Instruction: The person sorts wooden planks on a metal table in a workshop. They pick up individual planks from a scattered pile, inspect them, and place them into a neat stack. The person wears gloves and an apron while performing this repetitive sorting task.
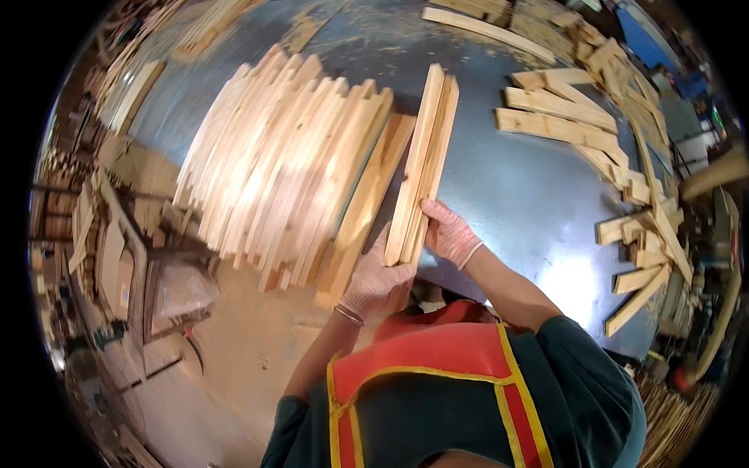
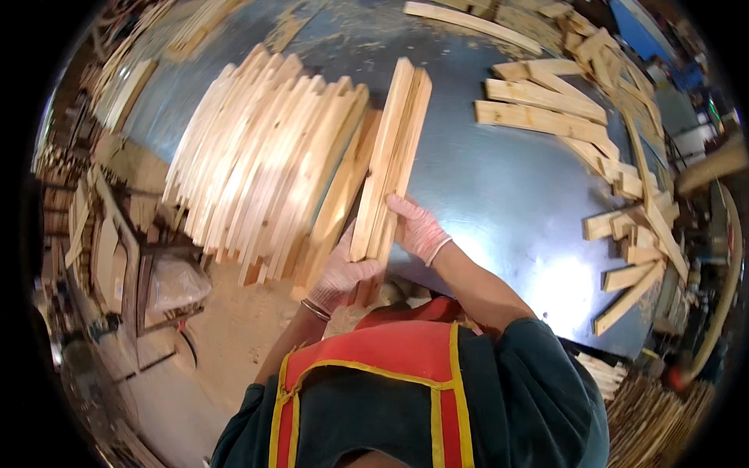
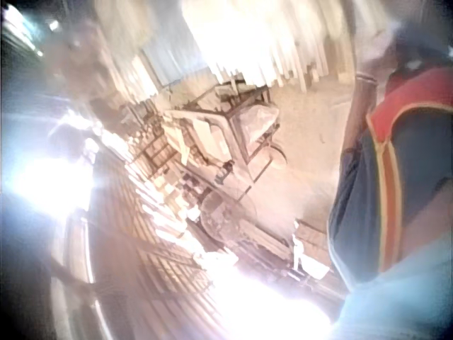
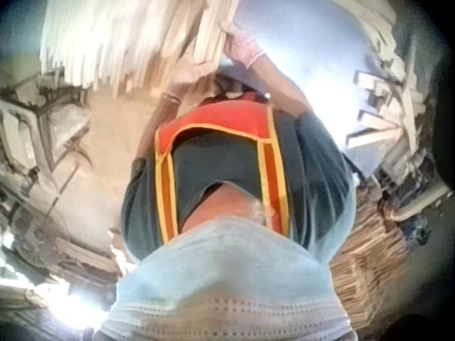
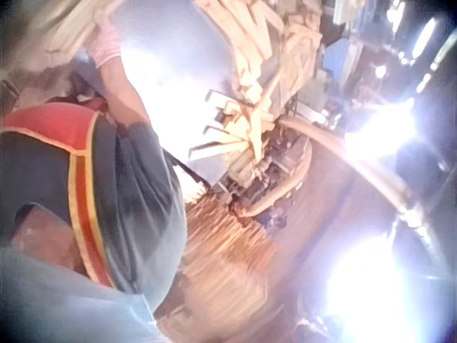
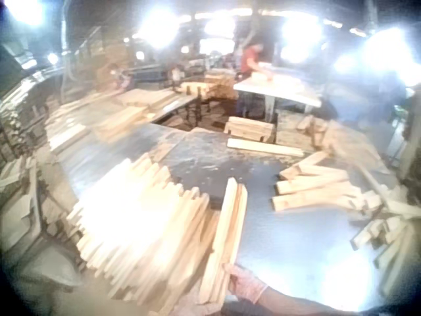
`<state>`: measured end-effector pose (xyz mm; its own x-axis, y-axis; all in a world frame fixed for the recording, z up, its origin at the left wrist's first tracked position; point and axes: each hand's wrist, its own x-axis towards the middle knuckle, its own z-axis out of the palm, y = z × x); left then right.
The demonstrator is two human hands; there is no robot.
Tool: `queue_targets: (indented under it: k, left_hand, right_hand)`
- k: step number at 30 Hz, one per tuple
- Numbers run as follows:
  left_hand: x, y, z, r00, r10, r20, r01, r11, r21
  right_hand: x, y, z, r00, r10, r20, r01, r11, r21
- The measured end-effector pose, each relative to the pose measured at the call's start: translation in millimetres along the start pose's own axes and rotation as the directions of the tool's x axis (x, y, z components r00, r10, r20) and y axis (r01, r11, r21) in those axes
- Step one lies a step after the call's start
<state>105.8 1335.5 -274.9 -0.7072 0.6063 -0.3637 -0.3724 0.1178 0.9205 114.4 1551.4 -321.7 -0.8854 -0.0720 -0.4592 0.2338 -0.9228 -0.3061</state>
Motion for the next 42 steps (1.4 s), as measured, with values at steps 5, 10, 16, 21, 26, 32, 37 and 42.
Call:
queue_targets:
  k: [5, 10, 16, 21, 26, 32, 37, 42]
  left_hand:
    - [10.8, -17.6, -11.6, 0.989, -0.068, -0.131, 0.121, 0.88, 0.46]
    - [12.4, -13.0, 6.2, 0.964, -0.199, -0.175, 0.26, 0.84, 0.477]
    - [21.0, -57.9, -7.1, 0.876, 0.34, -0.343, 0.332, 0.094, 0.939]
    - [17.0, -42.6, -21.2, 0.907, 0.337, -0.251, 0.353, -0.286, 0.891]
    - [4.6, -58.8, -58.7, 0.939, 0.294, -0.18, 0.292, -0.402, 0.868]
    - [-10.1, -31.4, -75.4, 0.797, 0.562, -0.221, 0.37, -0.165, 0.914]
    - [5.6, 5.2, -84.8, 0.831, 0.556, -0.026, 0.1, -0.104, 0.99]
    - [41.0, -0.7, -108.7, 0.917, 0.333, -0.22, 0.247, -0.039, 0.968]
  right_hand:
    - [-41.1, -55.2, -77.2, 0.95, -0.218, -0.223, 0.194, 0.973, -0.125]
    - [-65.0, -217.3, -105.1, 0.815, -0.549, -0.188, 0.433, 0.791, -0.432]
    - [-126.4, -601.5, -105.6, 0.354, -0.931, -0.087, 0.663, 0.315, -0.679]
    - [-63.1, -568.8, -210.4, 0.543, -0.84, -0.005, 0.549, 0.36, -0.754]
    - [-6.1, -333.8, -146.5, 0.868, -0.496, -0.001, 0.312, 0.548, -0.776]
    - [67.9, -202.0, -17.0, 0.991, -0.082, 0.105, 0.13, 0.437, -0.89]
    - [209.6, -170.1, 65.4, 0.835, -0.473, 0.282, 0.256, -0.121, -0.959]
    - [278.6, -170.7, 109.5, 0.94, -0.205, 0.271, 0.217, -0.251, -0.943]
